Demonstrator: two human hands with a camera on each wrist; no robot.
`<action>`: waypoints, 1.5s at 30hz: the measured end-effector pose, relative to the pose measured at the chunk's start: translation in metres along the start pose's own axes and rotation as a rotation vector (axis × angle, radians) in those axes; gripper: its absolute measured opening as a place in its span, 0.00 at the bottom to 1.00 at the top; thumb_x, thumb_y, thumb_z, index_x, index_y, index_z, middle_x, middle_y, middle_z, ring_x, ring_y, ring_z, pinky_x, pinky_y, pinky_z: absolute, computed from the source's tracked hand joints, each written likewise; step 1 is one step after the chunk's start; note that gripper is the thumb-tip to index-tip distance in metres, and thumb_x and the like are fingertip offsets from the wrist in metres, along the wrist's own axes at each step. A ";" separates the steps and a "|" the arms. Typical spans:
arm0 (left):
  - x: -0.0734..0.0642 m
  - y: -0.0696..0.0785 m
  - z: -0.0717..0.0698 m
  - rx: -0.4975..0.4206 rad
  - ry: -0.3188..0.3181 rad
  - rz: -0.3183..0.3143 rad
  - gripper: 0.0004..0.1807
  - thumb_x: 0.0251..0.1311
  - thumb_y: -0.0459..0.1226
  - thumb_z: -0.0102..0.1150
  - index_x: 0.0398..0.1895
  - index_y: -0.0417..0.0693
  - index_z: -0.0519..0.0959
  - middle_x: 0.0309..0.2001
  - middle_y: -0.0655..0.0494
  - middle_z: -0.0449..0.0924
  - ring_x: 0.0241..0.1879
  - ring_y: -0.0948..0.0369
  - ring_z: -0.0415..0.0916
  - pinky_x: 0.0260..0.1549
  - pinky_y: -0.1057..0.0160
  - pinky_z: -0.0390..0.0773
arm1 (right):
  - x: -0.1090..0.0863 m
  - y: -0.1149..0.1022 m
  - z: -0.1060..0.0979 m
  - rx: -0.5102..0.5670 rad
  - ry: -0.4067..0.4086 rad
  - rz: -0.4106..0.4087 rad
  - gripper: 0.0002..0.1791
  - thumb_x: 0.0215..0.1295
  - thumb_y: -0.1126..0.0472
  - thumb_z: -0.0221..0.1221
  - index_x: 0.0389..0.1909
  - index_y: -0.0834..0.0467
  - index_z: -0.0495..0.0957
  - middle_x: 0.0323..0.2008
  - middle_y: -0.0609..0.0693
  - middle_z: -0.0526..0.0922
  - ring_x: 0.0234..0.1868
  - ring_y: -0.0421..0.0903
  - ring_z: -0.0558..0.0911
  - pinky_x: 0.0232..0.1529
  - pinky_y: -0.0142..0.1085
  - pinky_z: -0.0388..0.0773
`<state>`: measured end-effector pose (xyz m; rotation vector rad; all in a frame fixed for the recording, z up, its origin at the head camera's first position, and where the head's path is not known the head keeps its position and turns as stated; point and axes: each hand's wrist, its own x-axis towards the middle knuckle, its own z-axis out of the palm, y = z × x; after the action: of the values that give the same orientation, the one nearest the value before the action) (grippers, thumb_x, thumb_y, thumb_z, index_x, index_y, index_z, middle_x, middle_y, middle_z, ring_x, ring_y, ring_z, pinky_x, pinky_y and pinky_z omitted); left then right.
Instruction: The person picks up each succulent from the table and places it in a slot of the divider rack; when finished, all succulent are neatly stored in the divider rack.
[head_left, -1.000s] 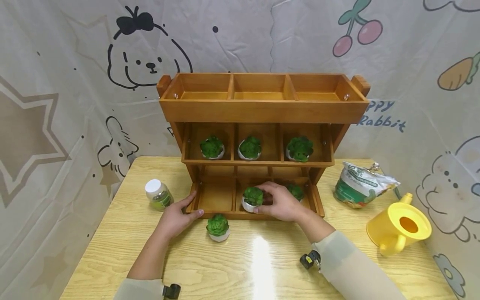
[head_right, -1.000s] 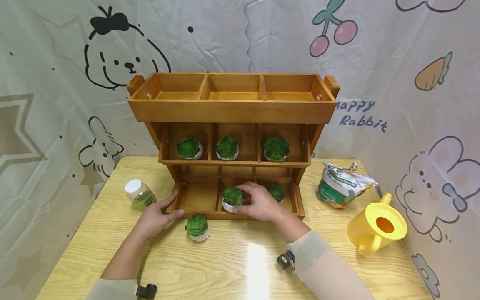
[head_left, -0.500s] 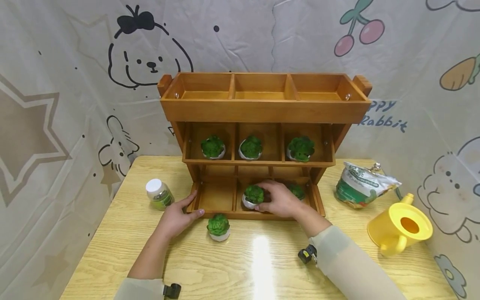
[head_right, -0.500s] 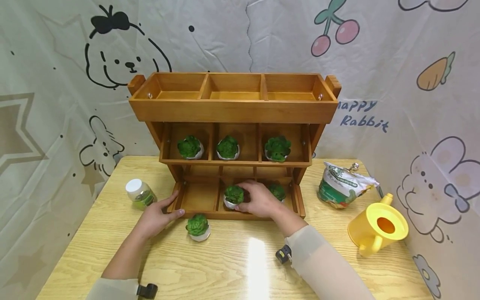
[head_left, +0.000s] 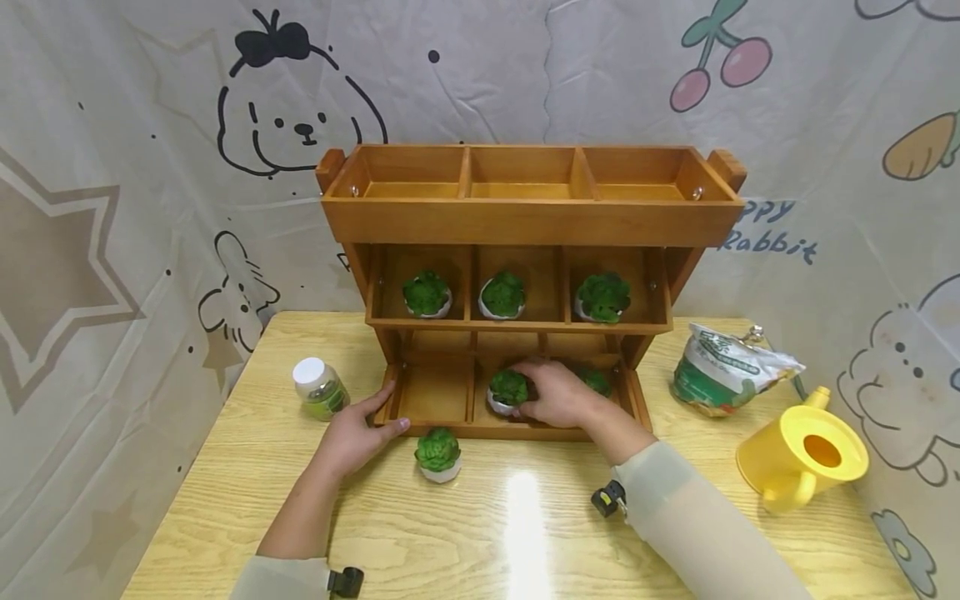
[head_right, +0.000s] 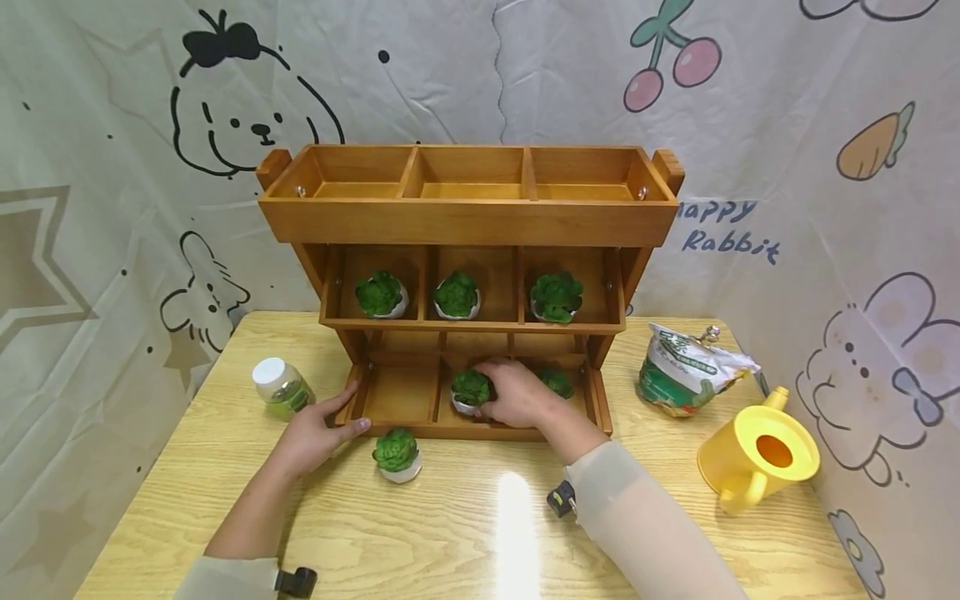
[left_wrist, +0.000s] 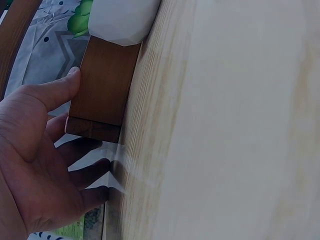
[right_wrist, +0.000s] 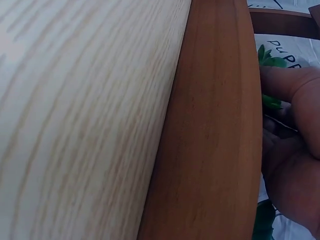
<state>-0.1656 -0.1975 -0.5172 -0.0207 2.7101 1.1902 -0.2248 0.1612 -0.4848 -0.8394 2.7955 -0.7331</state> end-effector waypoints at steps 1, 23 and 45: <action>0.000 0.000 0.000 -0.003 0.000 -0.004 0.45 0.62 0.59 0.69 0.81 0.63 0.63 0.75 0.44 0.66 0.75 0.40 0.60 0.71 0.37 0.63 | 0.000 0.000 0.000 -0.007 -0.003 0.007 0.32 0.59 0.57 0.74 0.65 0.60 0.78 0.60 0.56 0.82 0.62 0.56 0.80 0.63 0.51 0.76; -0.001 0.002 0.002 -0.001 0.000 -0.001 0.45 0.63 0.59 0.69 0.80 0.61 0.64 0.75 0.44 0.66 0.75 0.39 0.59 0.71 0.38 0.62 | -0.001 -0.005 -0.001 0.043 -0.017 0.147 0.36 0.62 0.59 0.74 0.71 0.60 0.74 0.63 0.59 0.81 0.63 0.60 0.79 0.64 0.53 0.76; -0.002 0.003 0.000 -0.010 0.006 -0.020 0.44 0.63 0.58 0.69 0.80 0.64 0.64 0.75 0.44 0.66 0.75 0.40 0.59 0.71 0.37 0.62 | -0.007 -0.004 0.002 0.203 0.085 0.137 0.36 0.60 0.64 0.73 0.70 0.62 0.74 0.64 0.61 0.80 0.61 0.57 0.82 0.60 0.49 0.80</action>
<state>-0.1641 -0.1956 -0.5154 -0.0533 2.7026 1.2001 -0.2167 0.1614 -0.4849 -0.5881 2.7553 -1.0286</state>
